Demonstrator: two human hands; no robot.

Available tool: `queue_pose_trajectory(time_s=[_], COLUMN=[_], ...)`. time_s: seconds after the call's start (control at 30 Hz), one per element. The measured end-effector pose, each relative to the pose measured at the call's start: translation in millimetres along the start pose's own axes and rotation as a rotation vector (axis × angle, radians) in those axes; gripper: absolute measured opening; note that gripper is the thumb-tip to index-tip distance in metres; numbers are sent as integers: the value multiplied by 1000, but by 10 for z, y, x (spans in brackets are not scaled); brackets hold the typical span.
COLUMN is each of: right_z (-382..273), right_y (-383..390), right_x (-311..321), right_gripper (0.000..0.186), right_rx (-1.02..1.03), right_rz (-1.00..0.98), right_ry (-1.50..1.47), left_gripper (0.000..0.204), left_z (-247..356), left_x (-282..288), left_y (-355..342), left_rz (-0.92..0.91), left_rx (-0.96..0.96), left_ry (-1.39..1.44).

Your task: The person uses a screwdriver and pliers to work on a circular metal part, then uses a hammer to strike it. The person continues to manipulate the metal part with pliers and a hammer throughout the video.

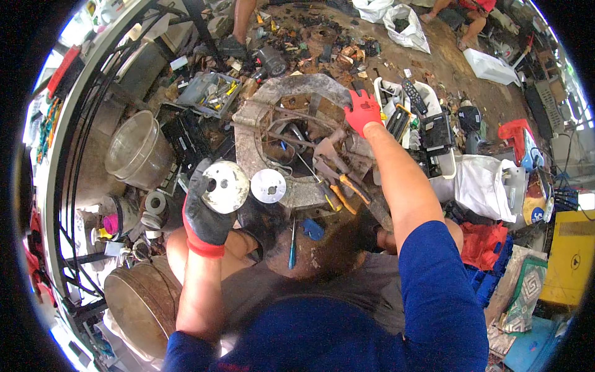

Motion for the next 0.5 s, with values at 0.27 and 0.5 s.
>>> queue_pose_trajectory(time_s=[0.27, 0.5], right_z=[-61, -561], right_y=[72, 330], right_x=[13, 410], right_gripper=[56, 55], right_rx=[83, 346], right_rz=[-19, 178], right_ry=[94, 262], left_gripper=[41, 42], left_z=[64, 153], left_x=[155, 289], left_y=[-61, -73], left_rz=[22, 85], left_rx=[-9, -138], left_ry=[55, 36])
Point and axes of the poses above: each hand's wrist, its own y-axis away from the middle knuckle, its own x-axis out of the back of the hand, z = x × y, the point moved 6 cm from there along -y, towards the middle knuckle, and after that the axes turned 9 degrees about x, right-handed, at the moved point
